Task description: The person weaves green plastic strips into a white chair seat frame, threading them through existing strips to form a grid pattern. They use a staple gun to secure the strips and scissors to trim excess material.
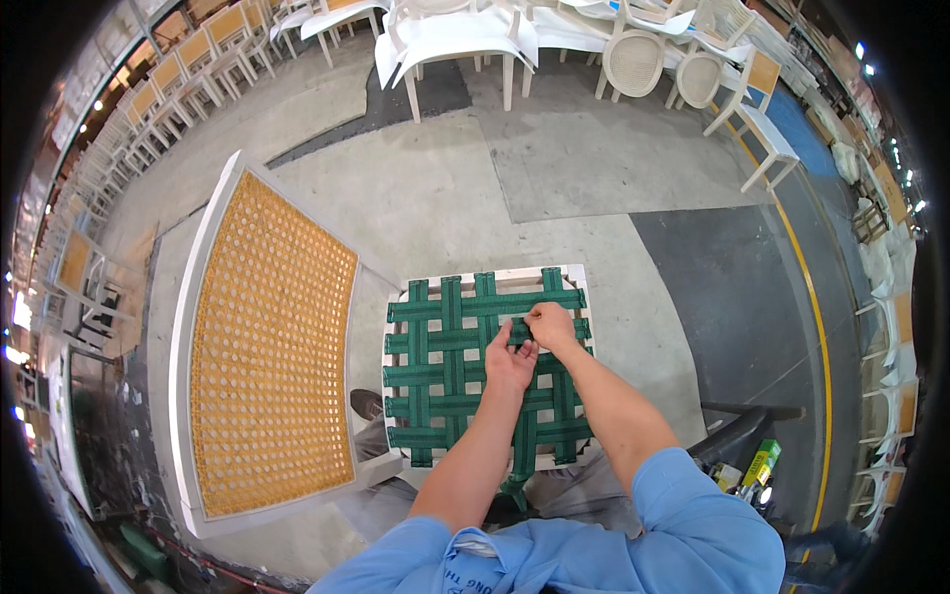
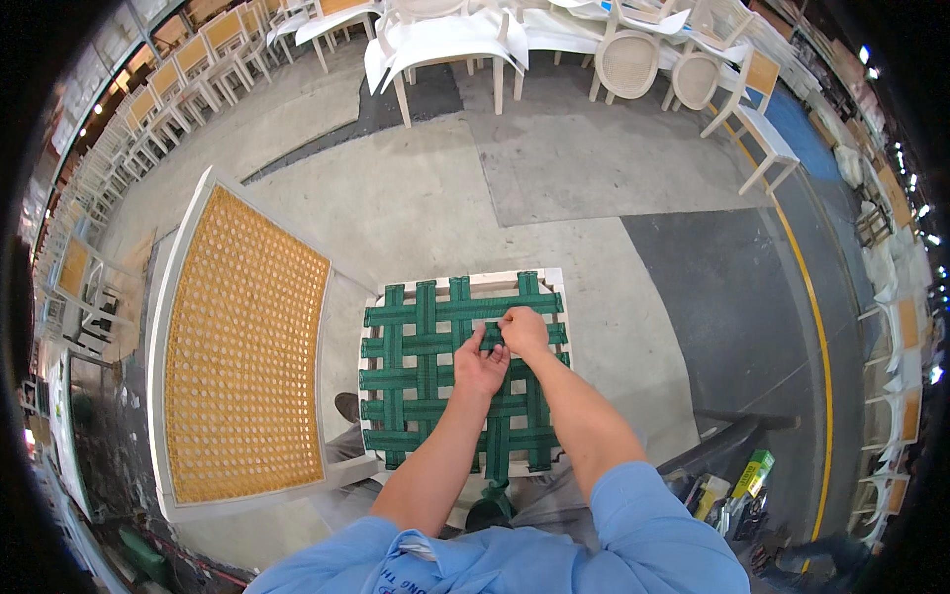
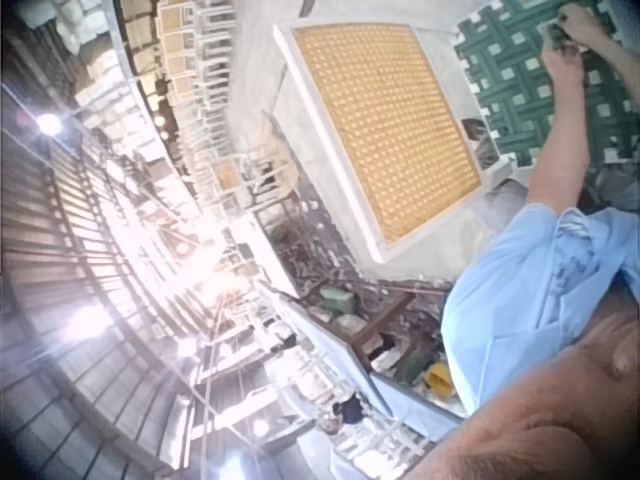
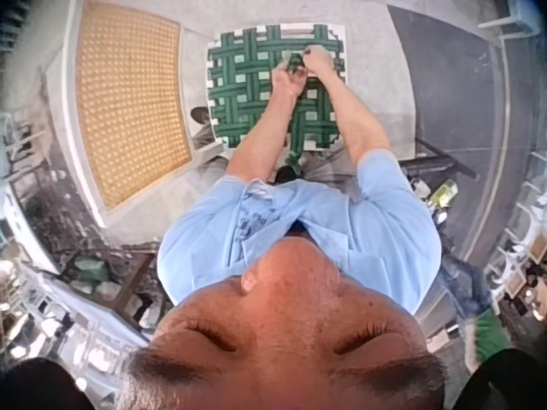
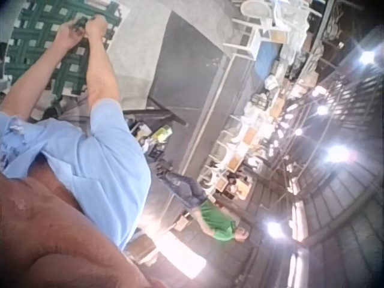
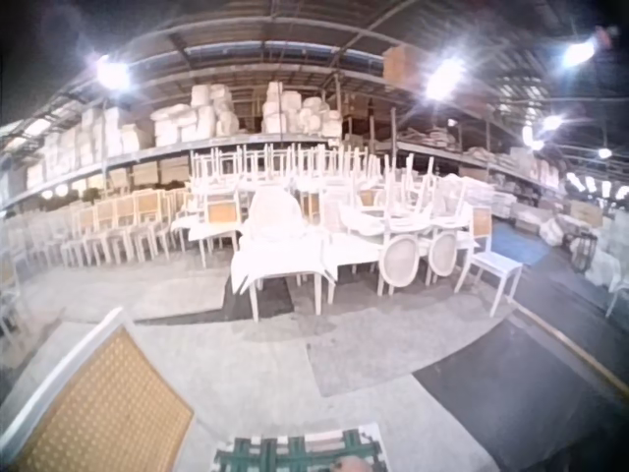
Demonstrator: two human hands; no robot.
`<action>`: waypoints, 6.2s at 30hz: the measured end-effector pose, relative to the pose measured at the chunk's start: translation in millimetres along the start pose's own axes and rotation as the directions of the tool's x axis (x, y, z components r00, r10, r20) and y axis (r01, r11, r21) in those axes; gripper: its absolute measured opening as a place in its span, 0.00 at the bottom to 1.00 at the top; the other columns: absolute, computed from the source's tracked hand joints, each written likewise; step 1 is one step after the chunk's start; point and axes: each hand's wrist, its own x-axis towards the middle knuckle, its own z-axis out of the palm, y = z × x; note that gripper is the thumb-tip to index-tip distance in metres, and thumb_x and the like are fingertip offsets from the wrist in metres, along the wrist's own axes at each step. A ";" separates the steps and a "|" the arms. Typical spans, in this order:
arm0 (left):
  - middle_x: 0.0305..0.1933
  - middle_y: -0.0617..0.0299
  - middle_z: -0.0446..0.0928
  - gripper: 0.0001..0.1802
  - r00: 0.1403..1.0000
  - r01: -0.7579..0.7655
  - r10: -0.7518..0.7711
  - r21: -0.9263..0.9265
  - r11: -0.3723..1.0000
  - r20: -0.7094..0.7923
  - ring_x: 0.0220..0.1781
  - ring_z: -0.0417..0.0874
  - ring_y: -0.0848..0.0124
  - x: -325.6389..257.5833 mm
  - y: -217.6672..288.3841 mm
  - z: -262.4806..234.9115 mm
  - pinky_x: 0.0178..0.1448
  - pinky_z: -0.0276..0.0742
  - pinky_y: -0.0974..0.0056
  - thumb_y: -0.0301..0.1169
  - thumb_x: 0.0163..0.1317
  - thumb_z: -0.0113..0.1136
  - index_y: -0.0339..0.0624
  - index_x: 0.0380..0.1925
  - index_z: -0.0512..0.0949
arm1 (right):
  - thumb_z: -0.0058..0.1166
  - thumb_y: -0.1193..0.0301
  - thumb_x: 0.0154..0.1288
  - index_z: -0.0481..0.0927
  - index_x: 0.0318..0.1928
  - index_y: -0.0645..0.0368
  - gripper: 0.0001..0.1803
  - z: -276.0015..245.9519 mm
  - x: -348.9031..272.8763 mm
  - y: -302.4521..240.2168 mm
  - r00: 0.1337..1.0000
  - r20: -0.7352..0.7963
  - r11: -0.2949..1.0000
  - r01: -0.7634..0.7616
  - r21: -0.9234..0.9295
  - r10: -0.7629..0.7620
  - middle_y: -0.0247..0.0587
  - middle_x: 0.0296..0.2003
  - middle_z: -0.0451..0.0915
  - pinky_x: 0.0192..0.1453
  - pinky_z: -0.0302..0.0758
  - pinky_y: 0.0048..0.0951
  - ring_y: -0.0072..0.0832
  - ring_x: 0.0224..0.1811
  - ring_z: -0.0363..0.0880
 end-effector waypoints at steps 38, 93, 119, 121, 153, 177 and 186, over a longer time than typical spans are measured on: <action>0.38 0.65 0.81 0.13 0.918 -0.392 0.132 0.797 0.460 0.375 0.34 0.86 0.71 -11.5 56.6 35.1 0.39 0.82 0.65 0.38 0.72 0.66 0.39 0.47 0.81 | 0.64 0.75 0.65 0.82 0.44 0.60 0.08 -52.6 -47.4 -11.8 0.811 -0.341 0.758 0.575 0.309 -0.476 0.43 0.35 0.81 0.42 0.78 0.36 0.38 0.35 0.81; 0.75 0.53 0.69 0.31 0.477 -0.187 0.100 0.213 -0.959 0.873 0.77 0.63 0.40 79.4 31.5 30.0 0.81 0.53 0.37 0.41 0.73 0.52 0.42 0.72 0.69 | 0.57 0.67 0.74 0.85 0.45 0.62 0.11 -213.9 -310.7 306.7 0.379 -0.524 0.614 -0.171 0.771 0.763 0.33 0.31 0.81 0.31 0.75 0.24 0.19 0.28 0.78; 0.85 0.68 0.54 0.32 0.541 -0.307 0.156 0.367 -0.878 0.826 0.86 0.48 0.50 76.3 44.7 24.4 0.87 0.41 0.42 0.46 0.78 0.43 0.53 0.79 0.61 | 0.68 0.76 0.59 0.81 0.56 0.60 0.23 -211.6 -299.8 209.9 0.820 -0.345 0.740 -0.136 0.659 0.457 0.34 0.46 0.84 0.58 0.75 0.34 0.31 0.51 0.81; 0.85 0.68 0.54 0.32 0.468 -0.332 0.176 0.357 -0.873 0.866 0.86 0.48 0.51 76.7 45.9 23.5 0.87 0.41 0.43 0.45 0.78 0.44 0.52 0.79 0.62 | 0.67 0.68 0.66 0.82 0.57 0.59 0.20 -220.1 -252.4 161.6 0.874 -0.186 0.695 -0.210 0.688 0.448 0.32 0.48 0.84 0.58 0.75 0.32 0.28 0.52 0.81; 0.83 0.61 0.57 0.32 0.423 -0.467 0.233 0.431 -0.772 0.876 0.86 0.49 0.51 80.7 57.0 19.2 0.86 0.42 0.41 0.44 0.73 0.52 0.51 0.75 0.68 | 0.66 0.59 0.70 0.82 0.40 0.58 0.15 -60.9 37.4 -77.7 0.980 0.172 0.809 -0.182 0.558 0.102 0.34 0.30 0.80 0.23 0.73 0.30 0.24 0.20 0.74; 0.75 0.51 0.69 0.19 0.235 -0.623 0.363 0.426 -0.656 0.902 0.80 0.62 0.48 86.4 63.2 8.6 0.84 0.53 0.43 0.31 0.66 0.58 0.39 0.55 0.82 | 0.67 0.60 0.70 0.82 0.38 0.60 0.15 -51.3 27.8 -93.8 0.986 0.169 0.829 -0.102 0.551 0.008 0.34 0.28 0.81 0.21 0.73 0.30 0.23 0.19 0.74; 0.73 0.51 0.70 0.18 0.237 -0.635 0.377 0.436 -0.638 0.895 0.79 0.64 0.48 85.3 63.9 9.9 0.83 0.55 0.43 0.30 0.65 0.59 0.40 0.54 0.83 | 0.66 0.61 0.71 0.82 0.39 0.59 0.14 -48.2 23.9 -87.3 0.991 0.129 0.825 -0.110 0.554 0.046 0.35 0.28 0.81 0.20 0.72 0.29 0.23 0.18 0.74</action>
